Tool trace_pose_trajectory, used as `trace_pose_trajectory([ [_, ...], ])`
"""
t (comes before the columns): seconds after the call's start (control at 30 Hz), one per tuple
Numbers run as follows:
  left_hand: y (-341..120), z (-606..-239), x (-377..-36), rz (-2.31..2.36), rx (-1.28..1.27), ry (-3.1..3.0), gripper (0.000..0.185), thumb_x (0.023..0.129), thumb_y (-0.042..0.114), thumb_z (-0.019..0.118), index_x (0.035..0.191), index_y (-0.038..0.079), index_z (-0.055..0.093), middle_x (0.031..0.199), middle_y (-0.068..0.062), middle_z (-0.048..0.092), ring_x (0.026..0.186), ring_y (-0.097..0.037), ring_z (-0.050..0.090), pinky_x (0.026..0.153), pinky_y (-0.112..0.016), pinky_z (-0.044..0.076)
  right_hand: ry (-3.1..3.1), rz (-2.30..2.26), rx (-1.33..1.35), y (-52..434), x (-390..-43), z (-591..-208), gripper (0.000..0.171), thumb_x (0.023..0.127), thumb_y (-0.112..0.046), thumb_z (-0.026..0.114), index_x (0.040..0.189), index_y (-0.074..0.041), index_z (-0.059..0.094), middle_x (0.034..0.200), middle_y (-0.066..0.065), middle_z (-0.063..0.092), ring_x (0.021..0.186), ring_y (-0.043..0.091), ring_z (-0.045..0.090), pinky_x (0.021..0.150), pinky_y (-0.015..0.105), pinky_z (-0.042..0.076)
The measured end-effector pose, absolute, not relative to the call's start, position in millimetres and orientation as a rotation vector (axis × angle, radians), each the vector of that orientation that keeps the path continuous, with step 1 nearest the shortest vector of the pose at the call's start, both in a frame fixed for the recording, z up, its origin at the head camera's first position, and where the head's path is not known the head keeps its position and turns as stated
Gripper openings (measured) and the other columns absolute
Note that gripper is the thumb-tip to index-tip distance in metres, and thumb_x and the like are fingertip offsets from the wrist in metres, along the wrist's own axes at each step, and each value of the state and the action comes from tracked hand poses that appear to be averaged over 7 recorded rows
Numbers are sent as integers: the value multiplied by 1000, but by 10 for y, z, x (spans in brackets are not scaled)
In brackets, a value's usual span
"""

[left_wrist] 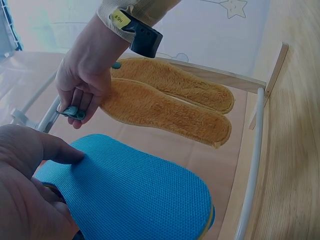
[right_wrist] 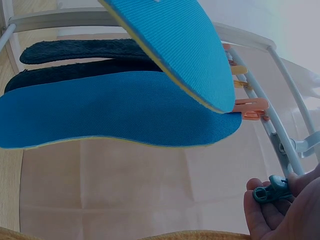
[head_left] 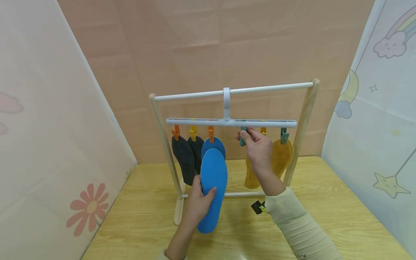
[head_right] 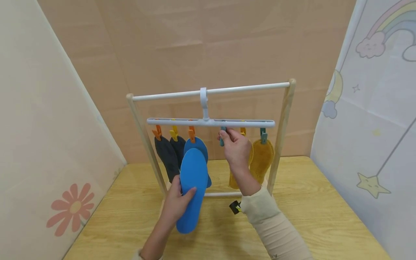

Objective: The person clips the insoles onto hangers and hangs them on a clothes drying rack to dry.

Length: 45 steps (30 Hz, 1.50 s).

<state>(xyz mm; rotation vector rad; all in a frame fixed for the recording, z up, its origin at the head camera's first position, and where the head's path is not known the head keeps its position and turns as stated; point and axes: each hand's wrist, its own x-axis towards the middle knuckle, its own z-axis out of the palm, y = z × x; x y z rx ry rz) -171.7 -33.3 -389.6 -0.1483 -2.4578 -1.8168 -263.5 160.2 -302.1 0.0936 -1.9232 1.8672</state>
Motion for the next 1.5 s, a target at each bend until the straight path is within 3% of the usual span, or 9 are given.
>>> trace_pose_trajectory([
  [0.23, -278, -3900, -1739, -1852, -162, -2441, 54, 98, 17, 66, 142, 0, 38, 138, -27, 54, 118, -46, 60, 92, -68, 48, -1927, 1859, 100, 1606, -2630, -3032, 39, 98, -24, 67, 129, -1, 68, 112, 18, 74, 102, 32, 73, 92, 28, 56],
  [0.43, -243, -3925, -1758, -1870, -203, -2430, 52, 99, 15, 65, 141, 1, 39, 136, -26, 56, 117, -45, 61, 91, -66, 50, -1933, 1849, 99, 1602, -2640, -3050, 39, 98, -25, 67, 129, -1, 68, 114, 19, 73, 100, 24, 74, 91, 27, 57],
  [0.73, -148, -3911, -1770, -1901, -264, -2418, 50, 98, 17, 66, 139, 2, 41, 134, -26, 57, 115, -44, 62, 89, -66, 50, -1941, 1856, 100, 1593, -2626, -3051, 39, 99, -26, 65, 130, -1, 67, 116, 19, 72, 105, 32, 72, 93, 27, 55],
  [1.3, 24, -3890, -1815, -1956, -351, -2379, 52, 99, 17, 65, 143, 3, 40, 137, -24, 56, 117, -43, 62, 92, -62, 51, -1925, 1862, 98, 1606, -2591, -3032, 39, 99, -26, 66, 130, -2, 68, 111, 17, 74, 104, 33, 72, 93, 28, 56],
  [1.5, 65, -3858, -1783, -1959, -326, -2394, 53, 98, 18, 67, 142, 4, 40, 138, -24, 56, 117, -44, 62, 91, -66, 50, -1951, 1851, 73, 1610, -2575, -3022, 40, 99, -27, 66, 131, -4, 67, 111, 16, 75, 103, 29, 73, 91, 28, 56],
])
